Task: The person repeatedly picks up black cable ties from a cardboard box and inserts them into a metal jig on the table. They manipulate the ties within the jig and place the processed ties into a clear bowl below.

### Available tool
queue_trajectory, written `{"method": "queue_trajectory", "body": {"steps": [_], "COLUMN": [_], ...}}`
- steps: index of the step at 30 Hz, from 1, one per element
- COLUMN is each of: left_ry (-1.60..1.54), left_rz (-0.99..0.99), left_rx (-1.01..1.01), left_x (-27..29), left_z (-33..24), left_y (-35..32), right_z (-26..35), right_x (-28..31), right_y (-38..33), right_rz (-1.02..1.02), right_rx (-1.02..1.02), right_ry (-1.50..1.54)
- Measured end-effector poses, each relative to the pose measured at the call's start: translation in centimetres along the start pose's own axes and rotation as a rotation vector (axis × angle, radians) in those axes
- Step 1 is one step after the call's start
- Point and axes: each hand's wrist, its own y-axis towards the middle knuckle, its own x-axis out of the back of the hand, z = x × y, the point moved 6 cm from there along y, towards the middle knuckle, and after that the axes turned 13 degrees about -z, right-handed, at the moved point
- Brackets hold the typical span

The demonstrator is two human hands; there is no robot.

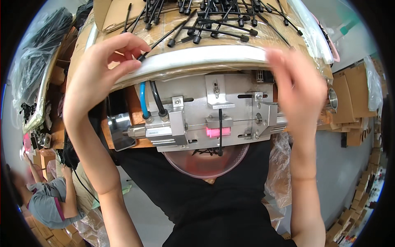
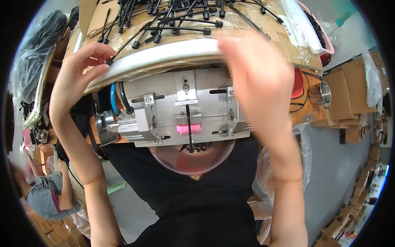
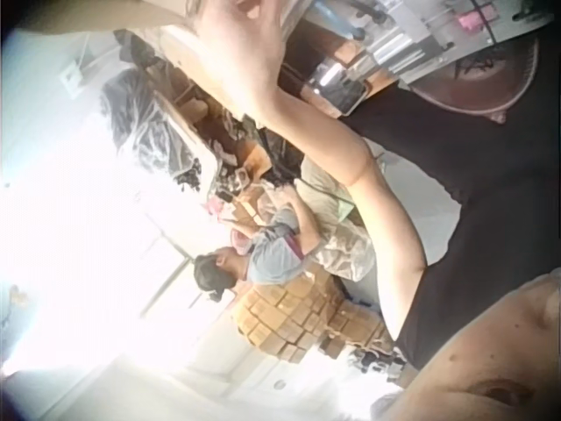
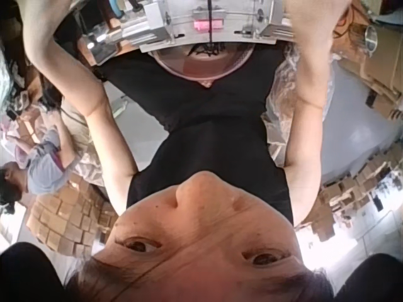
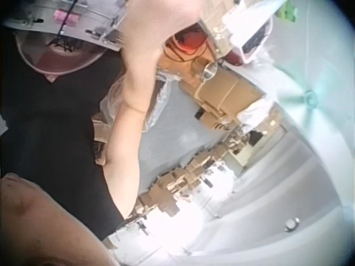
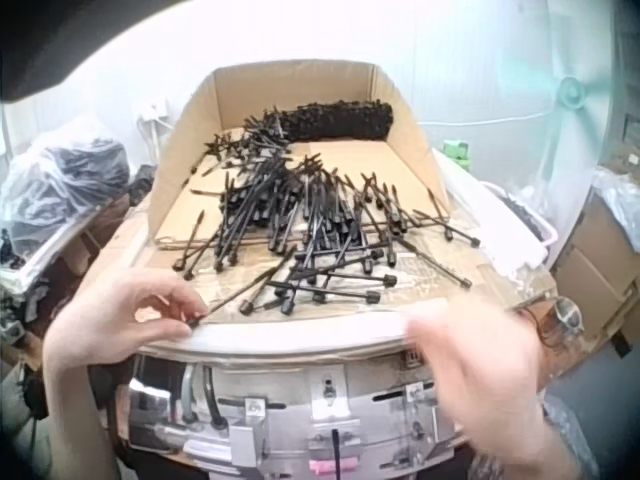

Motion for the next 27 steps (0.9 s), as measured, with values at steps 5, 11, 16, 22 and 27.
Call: {"method": "queue_trajectory", "body": {"steps": [5, 11, 16, 22, 27], "left_ry": [-0.038, 0.143, 0.271, 0.389, 0.357], "left_rz": [-0.359, -0.309, -0.136, -0.094, -0.066], "left_rx": [-0.136, -0.134, -0.121, -0.121, -0.068], "left_x": [0.1, -8.9, -16.3, -17.5, -16.7], "left_z": [-1.2, -7.7, -9.7, -9.6, -9.1], "left_y": [-2.4, -14.0, -15.9, -14.9, -15.3], "right_z": [-5.0, -5.1, -7.5, -4.6, 2.0], "right_x": [-4.7, -0.1, 2.3, 7.0, 5.2], "right_y": [4.9, 4.2, 1.9, -1.0, -8.6], "right_rz": [0.223, 0.168, 0.147, -0.116, -0.043], "right_rx": [0.154, -0.436, -0.640, -0.517, -0.488], "right_ry": [-0.027, 0.279, 1.027, 0.842, 0.704]}}
